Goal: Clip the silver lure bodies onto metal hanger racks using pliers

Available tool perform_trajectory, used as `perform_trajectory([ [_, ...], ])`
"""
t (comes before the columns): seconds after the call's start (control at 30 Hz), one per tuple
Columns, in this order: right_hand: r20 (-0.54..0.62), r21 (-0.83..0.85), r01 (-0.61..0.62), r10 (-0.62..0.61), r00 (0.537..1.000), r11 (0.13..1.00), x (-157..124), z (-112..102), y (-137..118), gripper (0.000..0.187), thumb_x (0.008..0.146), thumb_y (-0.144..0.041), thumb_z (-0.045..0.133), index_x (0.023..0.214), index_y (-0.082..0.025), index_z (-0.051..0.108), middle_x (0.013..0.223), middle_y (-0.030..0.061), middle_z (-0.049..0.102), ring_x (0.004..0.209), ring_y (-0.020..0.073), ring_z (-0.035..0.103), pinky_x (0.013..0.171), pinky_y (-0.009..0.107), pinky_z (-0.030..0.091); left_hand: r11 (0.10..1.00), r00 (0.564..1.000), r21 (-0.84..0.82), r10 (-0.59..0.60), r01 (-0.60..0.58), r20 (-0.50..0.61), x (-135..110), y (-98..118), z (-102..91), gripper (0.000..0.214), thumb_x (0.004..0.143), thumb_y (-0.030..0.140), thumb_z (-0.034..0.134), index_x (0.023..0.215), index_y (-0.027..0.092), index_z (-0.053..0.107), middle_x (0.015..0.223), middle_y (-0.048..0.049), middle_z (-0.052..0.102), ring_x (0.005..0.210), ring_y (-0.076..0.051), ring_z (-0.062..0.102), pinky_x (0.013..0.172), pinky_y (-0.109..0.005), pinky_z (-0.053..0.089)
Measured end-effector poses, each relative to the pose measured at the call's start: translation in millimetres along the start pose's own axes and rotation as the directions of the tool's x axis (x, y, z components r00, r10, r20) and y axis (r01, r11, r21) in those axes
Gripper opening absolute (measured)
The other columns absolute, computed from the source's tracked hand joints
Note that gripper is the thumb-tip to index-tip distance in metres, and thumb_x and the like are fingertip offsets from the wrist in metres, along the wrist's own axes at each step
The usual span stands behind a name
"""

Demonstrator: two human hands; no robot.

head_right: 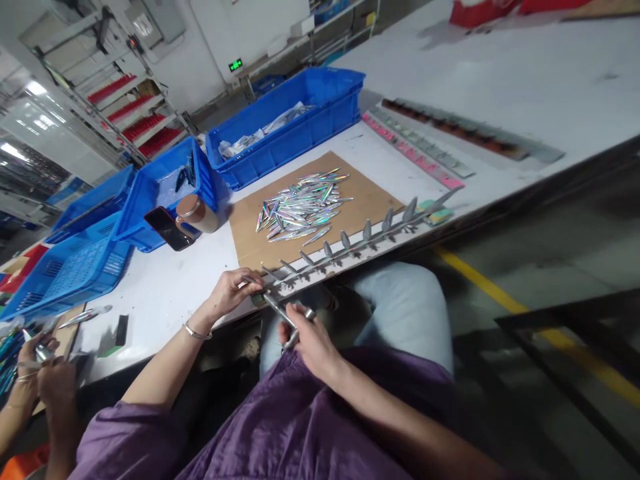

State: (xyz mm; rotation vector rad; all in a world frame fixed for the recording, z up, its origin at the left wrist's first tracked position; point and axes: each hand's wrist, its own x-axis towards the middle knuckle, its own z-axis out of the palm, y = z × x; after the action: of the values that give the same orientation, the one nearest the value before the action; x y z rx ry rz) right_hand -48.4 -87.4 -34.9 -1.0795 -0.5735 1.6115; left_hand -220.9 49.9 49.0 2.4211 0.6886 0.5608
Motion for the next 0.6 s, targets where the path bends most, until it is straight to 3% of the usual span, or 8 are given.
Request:
perform_trajectory([
  [0.03,-0.028,-0.285,0.165,-0.180,0.983,0.944,-3.8,-1.7,-4.7,0.029,0.096,-0.046,0.056,0.105,-0.019,0.065,0.069,0.0017,0.063,0.058,0.0159,0.058,0.055,0.025,0.042,1.000,1.000,0.010,0.000,0.000,0.002,-0.2,0.0,0.0,0.040,0.099,0.050,0.056,0.092,0.015,0.074,0.089,-0.0107,0.076,0.082,-0.018,0.073,0.076,-0.026,0.055],
  [0.1,0.102,-0.761,0.358,-0.444,0.890,0.542,-11.7,-1.3,-14.7,0.028,0.097,-0.031,0.054,0.119,-0.019,0.066,0.079,0.0080,0.069,0.071,0.0211,0.065,0.065,0.030,0.045,1.000,1.000,0.028,-0.005,0.005,0.000,-0.6,0.2,0.0,0.039,0.100,0.050,0.056,0.092,0.016,0.074,0.089,-0.0100,0.076,0.082,-0.017,0.072,0.076,-0.026,0.054],
  [0.17,0.272,-0.929,0.356,-0.458,0.846,0.106,-17.9,4.9,-22.4,0.037,0.094,-0.015,0.049,0.129,-0.016,0.064,0.087,0.0145,0.071,0.077,0.0248,0.067,0.068,0.033,0.043,0.999,1.000,0.036,-0.008,0.008,-0.007,-1.1,0.6,0.3,0.038,0.100,0.049,0.057,0.092,0.016,0.074,0.089,-0.0097,0.076,0.081,-0.017,0.072,0.076,-0.026,0.054],
  [0.23,0.304,-0.950,0.305,-0.399,0.865,-0.065,-20.4,14.0,-24.3,0.045,0.091,-0.005,0.043,0.132,-0.013,0.061,0.089,0.0179,0.070,0.076,0.0263,0.066,0.065,0.035,0.041,0.999,1.000,0.034,-0.007,0.008,-0.016,-1.7,0.9,1.1,0.036,0.100,0.047,0.057,0.092,0.016,0.074,0.090,-0.0098,0.076,0.082,-0.017,0.072,0.076,-0.026,0.054],
  [0.3,0.227,-0.953,0.286,-0.380,0.896,0.104,-18.6,20.5,-18.9,0.044,0.090,-0.006,0.046,0.130,-0.014,0.060,0.088,0.0158,0.069,0.074,0.0260,0.065,0.064,0.035,0.039,1.000,1.000,0.023,0.000,0.001,-0.029,-2.3,1.1,2.4,0.035,0.100,0.046,0.058,0.092,0.016,0.074,0.091,-0.0098,0.077,0.082,-0.016,0.072,0.077,-0.025,0.054],
  [0.4,0.021,-0.509,0.226,-0.250,0.968,0.830,-7.4,17.7,-0.8,0.031,0.088,-0.020,0.062,0.118,-0.021,0.059,0.075,0.0032,0.061,0.066,0.0203,0.057,0.062,0.030,0.038,1.000,0.999,0.020,-0.016,0.017,-0.045,-2.8,2.1,3.6,0.034,0.100,0.046,0.059,0.091,0.016,0.074,0.090,-0.0092,0.077,0.083,-0.017,0.073,0.077,-0.025,0.054],
  [0.43,0.008,-0.235,0.161,-0.163,0.987,0.959,-1.9,13.7,6.0,0.029,0.087,-0.027,0.066,0.114,-0.023,0.058,0.069,-0.0013,0.057,0.061,0.0176,0.052,0.059,0.028,0.036,0.999,0.999,0.020,-0.026,0.027,-0.045,-2.8,2.7,3.4,0.034,0.099,0.046,0.059,0.090,0.016,0.074,0.090,-0.0091,0.077,0.082,-0.017,0.073,0.077,-0.026,0.054],
  [0.6,0.288,0.381,-0.224,0.115,0.951,0.897,27.4,-9.3,31.3,0.032,0.087,-0.049,0.066,0.097,-0.020,0.057,0.057,-0.0104,0.038,0.045,0.0076,0.032,0.048,0.019,0.029,0.995,0.995,-0.014,-0.095,0.094,-0.018,-2.6,6.7,-1.8,0.033,0.097,0.047,0.063,0.093,0.016,0.075,0.093,-0.0099,0.078,0.085,-0.019,0.073,0.080,-0.028,0.054],
])
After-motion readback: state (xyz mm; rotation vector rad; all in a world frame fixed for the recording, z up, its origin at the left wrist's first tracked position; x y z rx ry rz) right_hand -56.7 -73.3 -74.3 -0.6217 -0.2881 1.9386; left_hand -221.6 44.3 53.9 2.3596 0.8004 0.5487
